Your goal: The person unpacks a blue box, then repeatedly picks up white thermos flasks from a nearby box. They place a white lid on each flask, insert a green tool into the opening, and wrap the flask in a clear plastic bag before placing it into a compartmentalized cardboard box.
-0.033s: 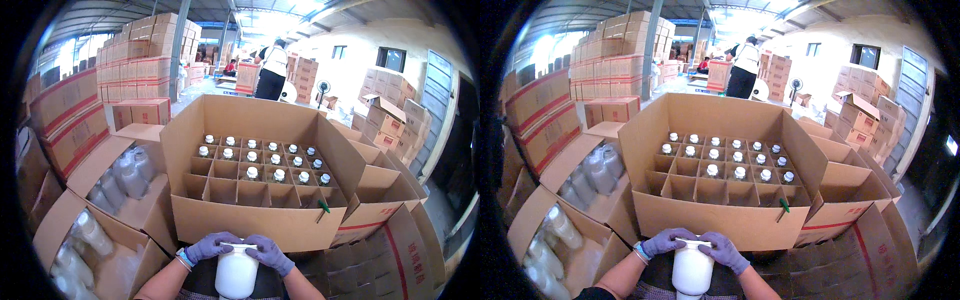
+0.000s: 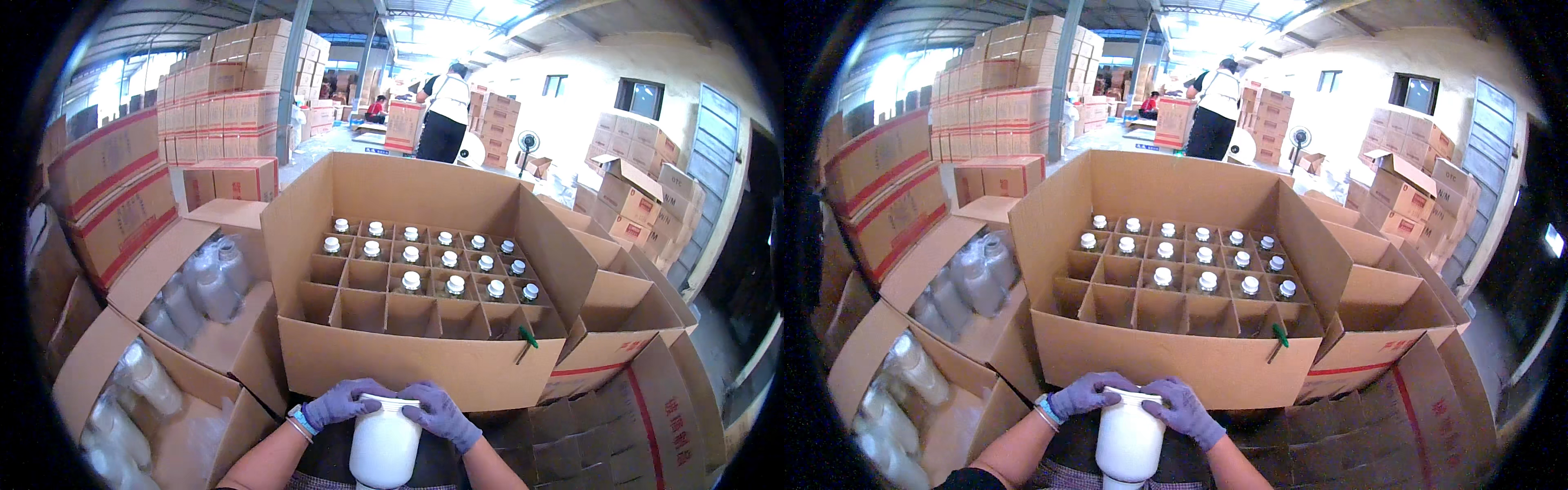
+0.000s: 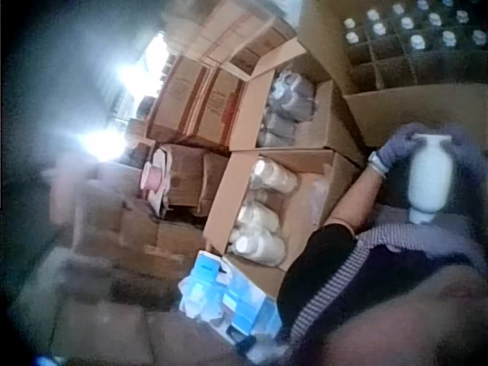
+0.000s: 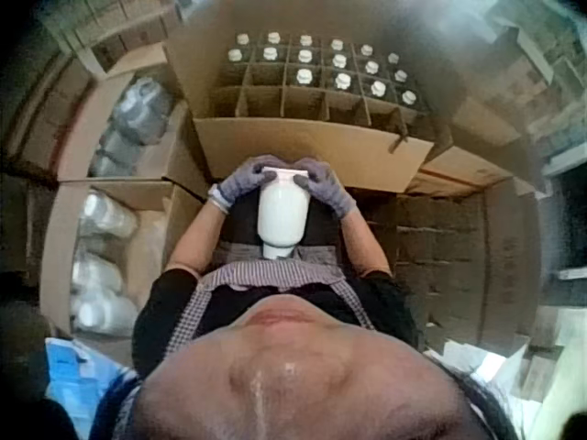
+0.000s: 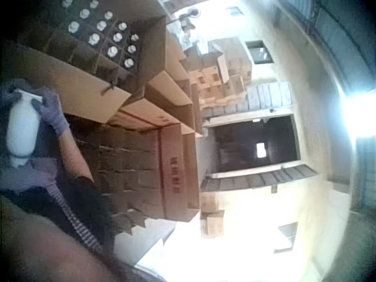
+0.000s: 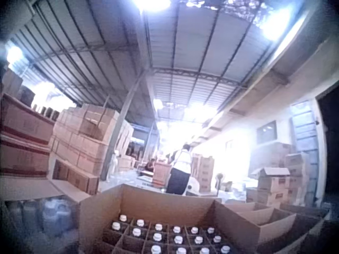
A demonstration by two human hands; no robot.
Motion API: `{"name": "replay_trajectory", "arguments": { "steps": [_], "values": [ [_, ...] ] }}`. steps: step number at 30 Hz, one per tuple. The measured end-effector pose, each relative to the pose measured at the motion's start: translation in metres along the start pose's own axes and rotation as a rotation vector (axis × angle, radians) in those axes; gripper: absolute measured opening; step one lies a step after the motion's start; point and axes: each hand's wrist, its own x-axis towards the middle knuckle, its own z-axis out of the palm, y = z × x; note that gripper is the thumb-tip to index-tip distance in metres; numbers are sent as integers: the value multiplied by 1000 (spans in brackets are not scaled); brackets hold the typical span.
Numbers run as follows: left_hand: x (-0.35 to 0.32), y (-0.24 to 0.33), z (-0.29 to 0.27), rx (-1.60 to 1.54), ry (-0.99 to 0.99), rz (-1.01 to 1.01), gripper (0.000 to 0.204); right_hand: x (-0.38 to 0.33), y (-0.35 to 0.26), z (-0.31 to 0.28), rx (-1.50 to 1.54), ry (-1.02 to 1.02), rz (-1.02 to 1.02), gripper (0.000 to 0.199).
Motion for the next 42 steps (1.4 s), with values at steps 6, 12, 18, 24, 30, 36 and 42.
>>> {"name": "replay_trajectory", "arguments": {
  "steps": [6,12,18,24,30,36,42],
  "values": [
    [10,-29,9,-83,102,-71,48,-16,18,23,221,60,289,31],
    [-6,-18,8,-180,118,133,46,-13,1,35,438,134,270,28],
    [-26,-16,14,-225,145,64,49,-16,-15,39,393,152,203,31],
    [-40,18,37,63,235,142,50,-26,-11,51,383,186,148,28],
    [-29,75,81,602,420,155,43,-25,-33,56,938,318,480,37],
    [-66,-87,20,913,499,-259,31,-15,-144,8,590,292,332,36],
    [-32,-44,39,801,600,60,37,-7,-75,-27,-48,-198,60,33]
  ]
}}
